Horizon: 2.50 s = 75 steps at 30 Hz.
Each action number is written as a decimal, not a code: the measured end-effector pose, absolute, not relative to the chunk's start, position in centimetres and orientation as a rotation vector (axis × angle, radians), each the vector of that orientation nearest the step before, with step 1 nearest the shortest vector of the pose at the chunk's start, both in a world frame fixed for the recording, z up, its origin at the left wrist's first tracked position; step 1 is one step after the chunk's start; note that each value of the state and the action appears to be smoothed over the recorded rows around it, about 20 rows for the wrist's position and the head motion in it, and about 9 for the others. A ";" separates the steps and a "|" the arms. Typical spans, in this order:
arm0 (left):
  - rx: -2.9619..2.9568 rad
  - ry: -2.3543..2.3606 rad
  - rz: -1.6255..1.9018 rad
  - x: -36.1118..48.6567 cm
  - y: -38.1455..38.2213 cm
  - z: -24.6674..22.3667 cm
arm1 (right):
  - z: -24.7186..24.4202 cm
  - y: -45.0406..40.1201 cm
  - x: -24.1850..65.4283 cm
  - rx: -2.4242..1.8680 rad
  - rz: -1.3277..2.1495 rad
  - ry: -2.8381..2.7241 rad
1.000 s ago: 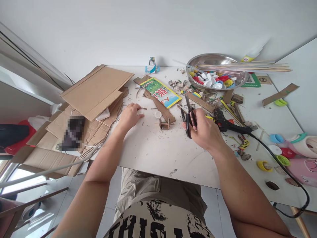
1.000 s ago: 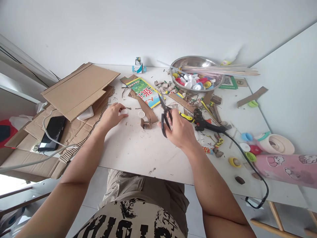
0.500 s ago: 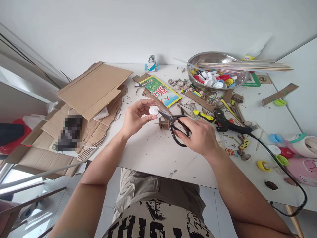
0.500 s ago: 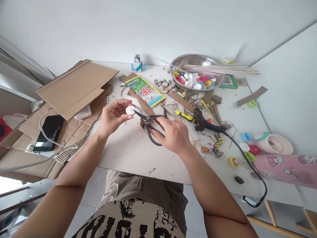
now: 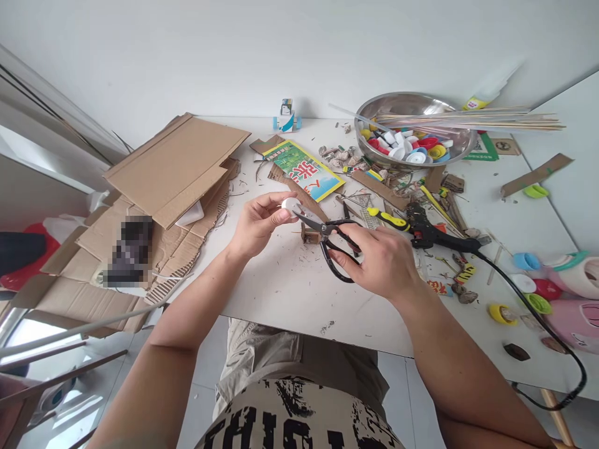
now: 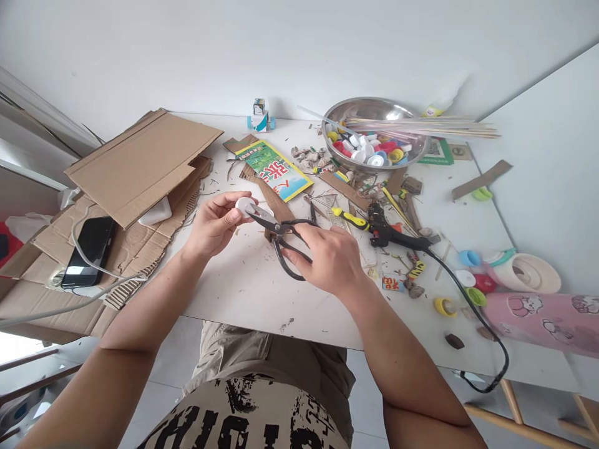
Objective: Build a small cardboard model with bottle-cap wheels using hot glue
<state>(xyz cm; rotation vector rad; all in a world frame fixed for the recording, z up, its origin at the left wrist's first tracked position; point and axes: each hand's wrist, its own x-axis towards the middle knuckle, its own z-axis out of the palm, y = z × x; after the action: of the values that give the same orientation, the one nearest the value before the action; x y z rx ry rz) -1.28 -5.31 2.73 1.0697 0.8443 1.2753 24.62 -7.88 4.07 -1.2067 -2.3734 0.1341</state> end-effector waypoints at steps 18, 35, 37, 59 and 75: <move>1.054 0.903 1.395 -0.8 -5.8 2.6 | 3.3 -8.2 23.9 -1.195 0.163 -2.340; 1.079 0.901 1.412 -0.9 -5.5 2.5 | 3.5 -7.9 24.1 -1.170 0.191 -2.387; 1.070 0.897 1.407 -0.8 -5.5 2.6 | 3.4 -7.9 24.1 -1.176 0.151 -2.366; 1.207 0.974 1.383 -1.5 -4.4 1.6 | 0.0 -3.5 29.8 -1.680 0.084 -1.947; 1.445 1.054 1.325 0.1 -5.0 1.0 | 6.8 -5.7 26.2 -2.412 0.380 -1.961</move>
<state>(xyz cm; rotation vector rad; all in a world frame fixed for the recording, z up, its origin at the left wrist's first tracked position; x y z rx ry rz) 0.11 -5.04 1.04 1.4452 1.0537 1.3251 26.21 -5.71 6.77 -2.4124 -1.9610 0.3802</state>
